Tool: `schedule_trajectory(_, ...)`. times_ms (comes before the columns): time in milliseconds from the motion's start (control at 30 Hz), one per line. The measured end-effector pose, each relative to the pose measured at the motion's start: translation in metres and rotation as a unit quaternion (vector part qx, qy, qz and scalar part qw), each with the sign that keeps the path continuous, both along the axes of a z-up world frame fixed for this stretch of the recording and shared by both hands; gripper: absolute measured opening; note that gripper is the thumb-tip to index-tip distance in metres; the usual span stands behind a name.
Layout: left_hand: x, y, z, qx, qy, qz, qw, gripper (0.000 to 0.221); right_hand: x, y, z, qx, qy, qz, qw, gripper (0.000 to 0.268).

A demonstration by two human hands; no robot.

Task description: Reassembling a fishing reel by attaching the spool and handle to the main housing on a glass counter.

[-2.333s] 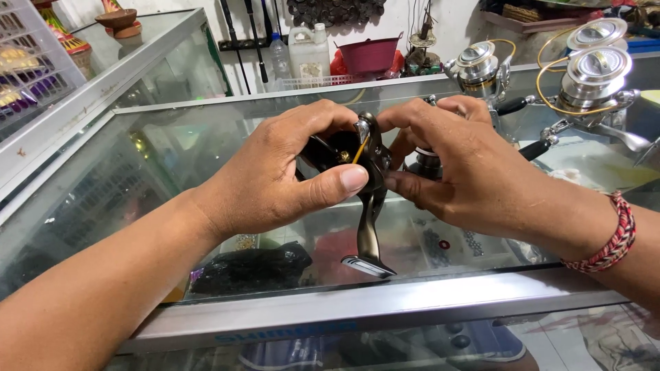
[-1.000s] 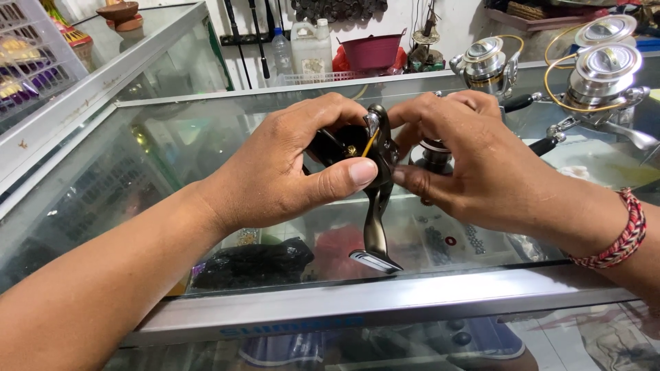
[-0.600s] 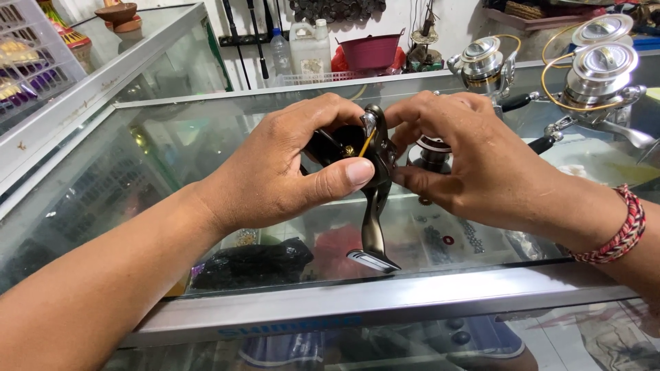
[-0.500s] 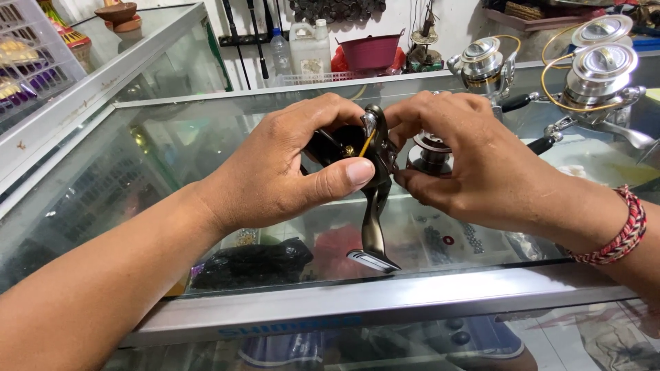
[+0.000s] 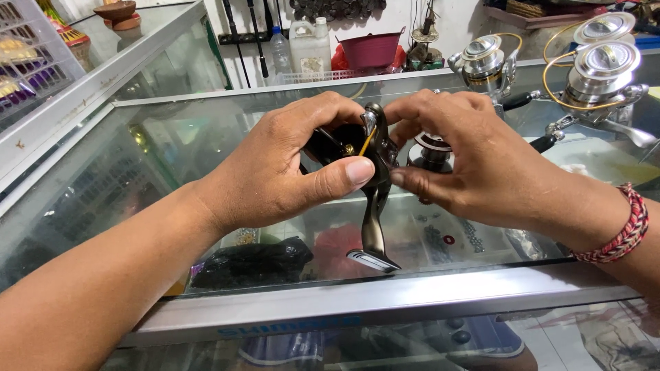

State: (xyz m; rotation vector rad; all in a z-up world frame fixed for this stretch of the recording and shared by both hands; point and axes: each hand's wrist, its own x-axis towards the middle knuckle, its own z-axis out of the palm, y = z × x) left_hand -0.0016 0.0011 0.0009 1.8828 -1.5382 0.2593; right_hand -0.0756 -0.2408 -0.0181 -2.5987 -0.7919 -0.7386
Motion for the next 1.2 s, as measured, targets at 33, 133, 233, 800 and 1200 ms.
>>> schedule_trajectory(33, 0.000, 0.000, 0.000, 0.000, 0.000, 0.000, 1.000, 0.047, 0.001, 0.001, -0.001, 0.000, 0.000, 0.000, 1.000, 0.050)
schedule_trajectory(133, 0.001, 0.000, 0.000, -0.002, -0.003, -0.002, 1.000, 0.047, 0.003, 0.000, -0.003, 0.011, 0.010, -0.019, 1.000, 0.047)
schedule_trajectory(233, 0.001, 0.000, 0.000, 0.000, -0.003, -0.002, 1.000, 0.048, 0.003, -0.002, -0.003, -0.001, -0.004, -0.001, 1.000, 0.050)
schedule_trajectory(800, 0.002, -0.001, 0.001, -0.002, -0.056, 0.060, 0.997, 0.047, -0.005, -0.014, -0.004, -0.237, 0.053, 0.029, 0.970, 0.015)
schedule_trajectory(1200, 0.012, 0.001, 0.000, -0.016, -0.074, 0.025, 0.997, 0.063, -0.023, -0.001, 0.004, -0.111, -0.039, 0.151, 0.982, 0.043)
